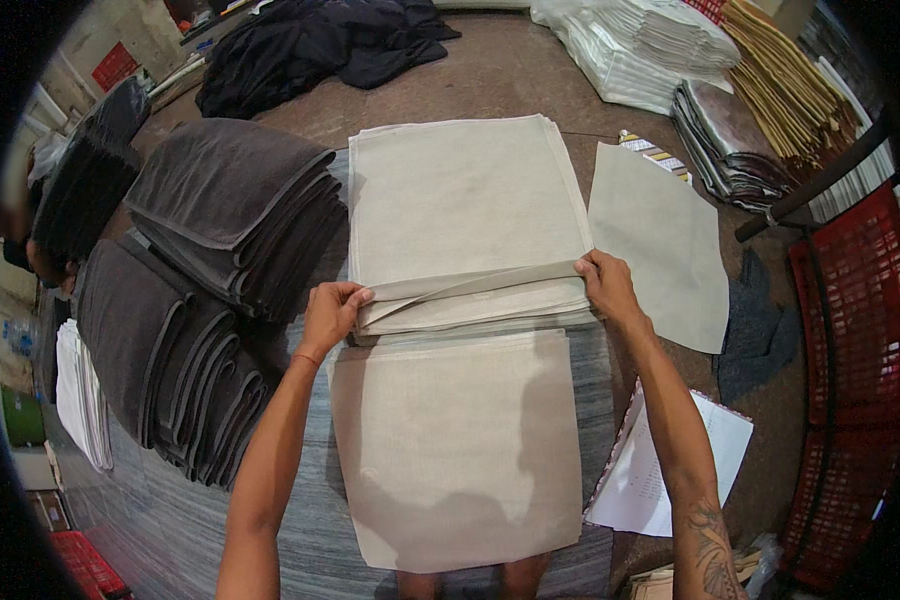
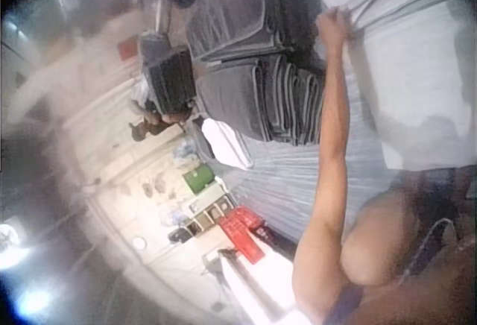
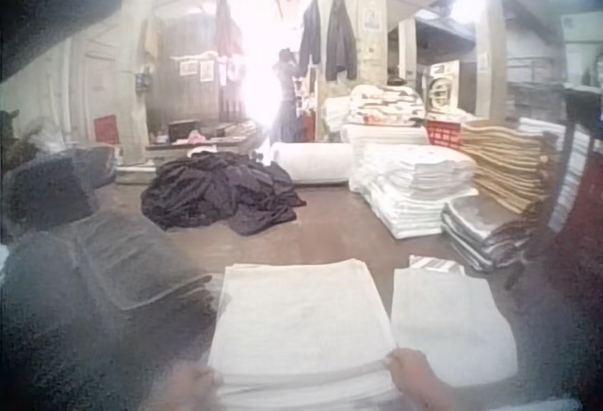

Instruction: The person sits on the floor and folds multiple off-white cloths one by one. They smooth each cloth, fold it in half, and then fold it again before stacking it on a growing pile. The process is repeated for several cloths.

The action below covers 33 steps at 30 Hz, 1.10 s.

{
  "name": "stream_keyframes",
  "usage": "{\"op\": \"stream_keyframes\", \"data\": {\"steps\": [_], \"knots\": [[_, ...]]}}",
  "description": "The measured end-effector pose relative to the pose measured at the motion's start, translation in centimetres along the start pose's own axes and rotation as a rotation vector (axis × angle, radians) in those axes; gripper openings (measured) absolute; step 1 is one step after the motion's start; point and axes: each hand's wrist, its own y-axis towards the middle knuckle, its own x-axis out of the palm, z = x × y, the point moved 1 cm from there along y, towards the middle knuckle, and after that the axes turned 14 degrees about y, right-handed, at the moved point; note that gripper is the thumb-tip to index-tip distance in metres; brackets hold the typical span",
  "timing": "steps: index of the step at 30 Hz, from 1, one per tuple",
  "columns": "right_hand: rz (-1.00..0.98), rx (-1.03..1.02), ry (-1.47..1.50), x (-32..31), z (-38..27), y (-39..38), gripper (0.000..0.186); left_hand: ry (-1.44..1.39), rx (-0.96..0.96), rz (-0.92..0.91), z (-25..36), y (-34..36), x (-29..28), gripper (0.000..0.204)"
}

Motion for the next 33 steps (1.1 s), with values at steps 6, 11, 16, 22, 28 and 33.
{"op": "stream_keyframes", "data": {"steps": [6,11,16,22,28,33], "knots": [[-0.026,0.08,0.054,-0.4,0.1,0.4,0.025,-0.016,-0.01,-0.105,0.2,0.5,-0.4,0.025],[-0.027,0.118,0.072,-0.6,0.5,0.2,0.025,0.121,0.214,-0.039,0.7,-1.3,-0.6,0.03],[-0.027,0.191,0.068,-0.8,-0.2,0.4,0.027,0.411,0.236,-0.012,4.7,-2.3,-1.9,0.033],[-0.013,0.186,0.161,-0.6,1.2,0.3,0.028,0.266,0.153,0.05,1.7,-0.5,0.6,0.032],[-0.025,0.116,0.027,-0.2,-0.3,1.6,0.027,0.0,-0.092,-0.069,0.1,2.9,0.7,0.032],[-0.067,0.133,0.062,-0.2,0.4,2.0,0.019,-0.06,-0.084,-0.157,-0.1,3.4,0.5,0.03]]}}
